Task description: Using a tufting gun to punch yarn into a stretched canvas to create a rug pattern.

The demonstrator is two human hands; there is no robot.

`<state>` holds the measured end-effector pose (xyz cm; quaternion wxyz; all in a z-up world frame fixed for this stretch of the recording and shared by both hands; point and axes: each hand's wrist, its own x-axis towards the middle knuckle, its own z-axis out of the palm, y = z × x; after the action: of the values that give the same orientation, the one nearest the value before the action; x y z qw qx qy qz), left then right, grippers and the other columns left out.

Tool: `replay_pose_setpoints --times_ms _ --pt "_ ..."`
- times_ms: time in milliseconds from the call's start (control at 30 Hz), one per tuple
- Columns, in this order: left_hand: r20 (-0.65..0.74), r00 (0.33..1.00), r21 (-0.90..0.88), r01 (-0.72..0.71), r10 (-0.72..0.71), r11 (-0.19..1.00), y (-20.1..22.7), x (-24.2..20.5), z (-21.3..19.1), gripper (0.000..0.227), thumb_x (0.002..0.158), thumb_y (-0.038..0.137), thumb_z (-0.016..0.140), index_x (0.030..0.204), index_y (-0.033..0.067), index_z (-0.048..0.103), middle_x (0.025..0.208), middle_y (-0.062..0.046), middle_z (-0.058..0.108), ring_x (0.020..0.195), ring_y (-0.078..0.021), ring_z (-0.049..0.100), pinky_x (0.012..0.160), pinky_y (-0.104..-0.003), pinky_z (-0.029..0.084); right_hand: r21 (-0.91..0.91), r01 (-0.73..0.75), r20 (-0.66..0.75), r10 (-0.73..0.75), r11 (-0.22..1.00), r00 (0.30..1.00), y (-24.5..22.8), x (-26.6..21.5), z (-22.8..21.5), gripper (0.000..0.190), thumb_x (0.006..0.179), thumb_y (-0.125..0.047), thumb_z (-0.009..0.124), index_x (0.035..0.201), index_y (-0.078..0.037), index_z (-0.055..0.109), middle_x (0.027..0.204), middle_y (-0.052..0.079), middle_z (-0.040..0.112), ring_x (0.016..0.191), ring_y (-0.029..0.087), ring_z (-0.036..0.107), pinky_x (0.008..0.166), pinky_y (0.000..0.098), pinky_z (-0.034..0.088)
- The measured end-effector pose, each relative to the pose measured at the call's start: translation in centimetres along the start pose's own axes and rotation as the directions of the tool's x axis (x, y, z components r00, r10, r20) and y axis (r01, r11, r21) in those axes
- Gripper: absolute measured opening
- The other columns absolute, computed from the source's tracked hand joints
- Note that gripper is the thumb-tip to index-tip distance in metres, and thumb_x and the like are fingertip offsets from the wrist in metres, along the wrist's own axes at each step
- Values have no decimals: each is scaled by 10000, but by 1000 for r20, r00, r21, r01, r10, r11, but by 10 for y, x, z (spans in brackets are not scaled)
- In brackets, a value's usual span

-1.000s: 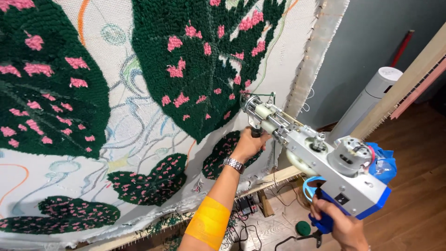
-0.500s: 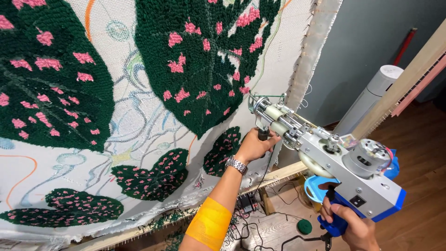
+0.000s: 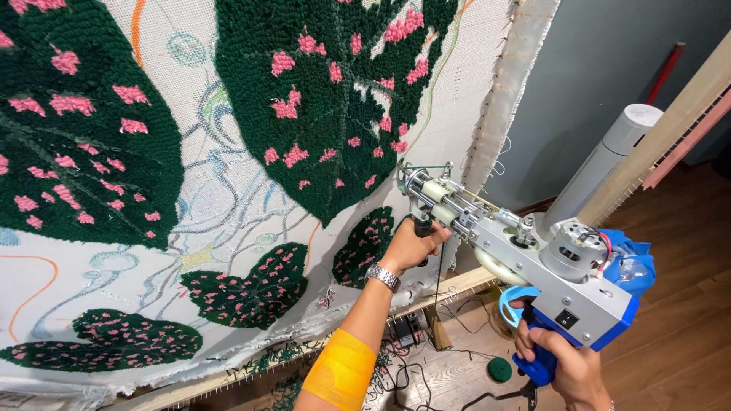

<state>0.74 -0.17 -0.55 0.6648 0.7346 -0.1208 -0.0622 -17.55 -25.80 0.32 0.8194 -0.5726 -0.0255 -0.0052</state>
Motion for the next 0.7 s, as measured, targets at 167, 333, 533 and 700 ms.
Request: replay_pose_setpoints --times_ms 167,333,533,700 --pt "-5 1000 -56 -8 8 998 -6 3 -3 265 896 247 780 814 47 628 710 8 650 581 -91 610 557 -277 513 20 -7 11 6 1000 1000 3 4 2 467 795 -43 538 1218 142 603 696 128 539 553 205 497 559 359 417" --pt "-37 999 -55 28 -31 998 -16 14 -5 233 878 231 787 835 47 651 719 -7 663 581 -92 620 557 -273 521 20 -7 11 6 1000 1000 7 8 9 466 790 -47 539 1215 134 599 706 128 553 559 205 512 574 364 449" --pt "-119 993 -136 -1 -16 991 -55 50 -17 259 863 154 791 879 -22 601 718 -50 648 534 -146 609 510 -302 509 -10 4 -60 -4 1000 998 20 17 43 381 819 33 575 1185 123 629 703 114 570 534 200 540 532 351 470" --pt "-165 986 -31 -7 2 999 -64 62 -36 260 864 187 759 876 -32 619 715 -61 677 543 -157 639 521 -316 526 -102 115 -64 -122 988 991 31 19 66 304 850 49 577 1140 120 628 672 103 570 530 186 546 502 320 468"
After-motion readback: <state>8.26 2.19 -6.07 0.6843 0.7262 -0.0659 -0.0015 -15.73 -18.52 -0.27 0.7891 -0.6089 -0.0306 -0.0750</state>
